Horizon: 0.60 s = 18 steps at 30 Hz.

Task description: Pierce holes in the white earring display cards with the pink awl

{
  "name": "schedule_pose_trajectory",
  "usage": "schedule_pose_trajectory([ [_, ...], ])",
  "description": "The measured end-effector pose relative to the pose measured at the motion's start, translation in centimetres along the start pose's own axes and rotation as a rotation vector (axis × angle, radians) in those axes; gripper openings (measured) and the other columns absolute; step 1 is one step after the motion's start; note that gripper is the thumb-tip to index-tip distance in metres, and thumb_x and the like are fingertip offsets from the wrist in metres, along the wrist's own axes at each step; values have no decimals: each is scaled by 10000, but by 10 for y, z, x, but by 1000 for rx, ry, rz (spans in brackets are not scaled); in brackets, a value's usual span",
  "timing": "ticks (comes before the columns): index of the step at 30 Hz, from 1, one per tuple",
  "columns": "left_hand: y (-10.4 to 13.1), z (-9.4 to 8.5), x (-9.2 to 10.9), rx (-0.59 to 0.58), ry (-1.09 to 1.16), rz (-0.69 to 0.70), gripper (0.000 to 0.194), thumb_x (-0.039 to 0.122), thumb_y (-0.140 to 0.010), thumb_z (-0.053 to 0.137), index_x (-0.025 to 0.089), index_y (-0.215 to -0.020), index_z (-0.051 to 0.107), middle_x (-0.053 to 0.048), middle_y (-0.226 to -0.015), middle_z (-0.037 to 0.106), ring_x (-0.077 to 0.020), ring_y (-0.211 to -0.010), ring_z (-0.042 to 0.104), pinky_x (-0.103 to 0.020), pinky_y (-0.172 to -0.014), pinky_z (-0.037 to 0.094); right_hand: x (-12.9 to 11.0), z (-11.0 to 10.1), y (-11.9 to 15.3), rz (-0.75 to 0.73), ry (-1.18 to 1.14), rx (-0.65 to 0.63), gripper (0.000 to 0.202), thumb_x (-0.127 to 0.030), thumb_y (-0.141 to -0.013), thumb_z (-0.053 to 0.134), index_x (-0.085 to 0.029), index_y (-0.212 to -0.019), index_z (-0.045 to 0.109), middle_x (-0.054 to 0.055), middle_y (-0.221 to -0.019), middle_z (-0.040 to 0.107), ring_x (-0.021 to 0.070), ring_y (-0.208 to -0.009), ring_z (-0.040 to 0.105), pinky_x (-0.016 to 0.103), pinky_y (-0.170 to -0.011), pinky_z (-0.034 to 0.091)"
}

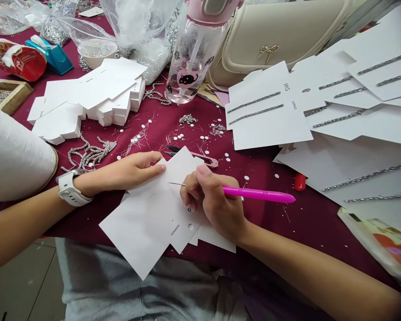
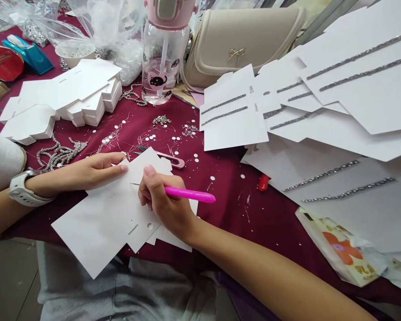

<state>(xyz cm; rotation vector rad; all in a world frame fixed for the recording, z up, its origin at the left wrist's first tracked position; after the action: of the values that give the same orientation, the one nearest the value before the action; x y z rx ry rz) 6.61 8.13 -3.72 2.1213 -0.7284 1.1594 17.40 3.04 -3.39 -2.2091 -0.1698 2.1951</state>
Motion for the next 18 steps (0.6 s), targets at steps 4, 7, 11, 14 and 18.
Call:
schedule_pose_trajectory([
  [4,0,0,0,12,7,-2,236,379,-802,421,176,-684,449,35,-601,443,-82,-521,407,-181,-444,306,0,1,1,-17,58,4,478,-421,-850,363,-183,-436,351,-26,-396,401,69,-363,373,230,-381,307],
  [7,0,0,0,12,-3,-3,231,364,-802,419,175,-671,436,37,-600,411,-80,-521,386,-183,-445,300,0,4,1,-42,136,-1,488,-397,-862,342,-177,-427,368,-23,-405,403,68,-382,377,232,-407,315],
  [11,1,-1,2,-2,-28,15,241,365,-809,412,175,-662,419,39,-603,387,-77,-524,366,-183,-448,295,1,9,0,-27,186,-49,492,-413,-858,339,-178,-426,349,-27,-414,362,75,-413,387,228,-419,320],
  [14,1,-2,3,-6,-44,1,234,367,-812,410,174,-684,441,36,-604,406,-80,-522,378,-189,-441,292,0,5,0,-31,108,-13,495,-446,-845,352,-182,-427,343,-23,-410,377,77,-402,382,234,-413,320],
  [18,1,-3,1,6,-49,-34,230,370,-808,416,169,-705,461,30,-603,440,-84,-510,401,-195,-424,286,-3,-3,1,-50,-48,66,505,-461,-841,354,-190,-418,302,-29,-377,342,73,-352,350,237,-368,293],
])
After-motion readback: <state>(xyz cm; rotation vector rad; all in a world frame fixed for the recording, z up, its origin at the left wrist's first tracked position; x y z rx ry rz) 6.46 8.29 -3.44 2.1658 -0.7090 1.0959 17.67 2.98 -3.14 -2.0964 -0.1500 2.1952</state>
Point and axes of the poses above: each hand's wrist, its own y-axis away from the middle knuckle, its own z-axis out of the palm, x = y × z, the point moved 7 cm from there along -y, towards the middle knuckle
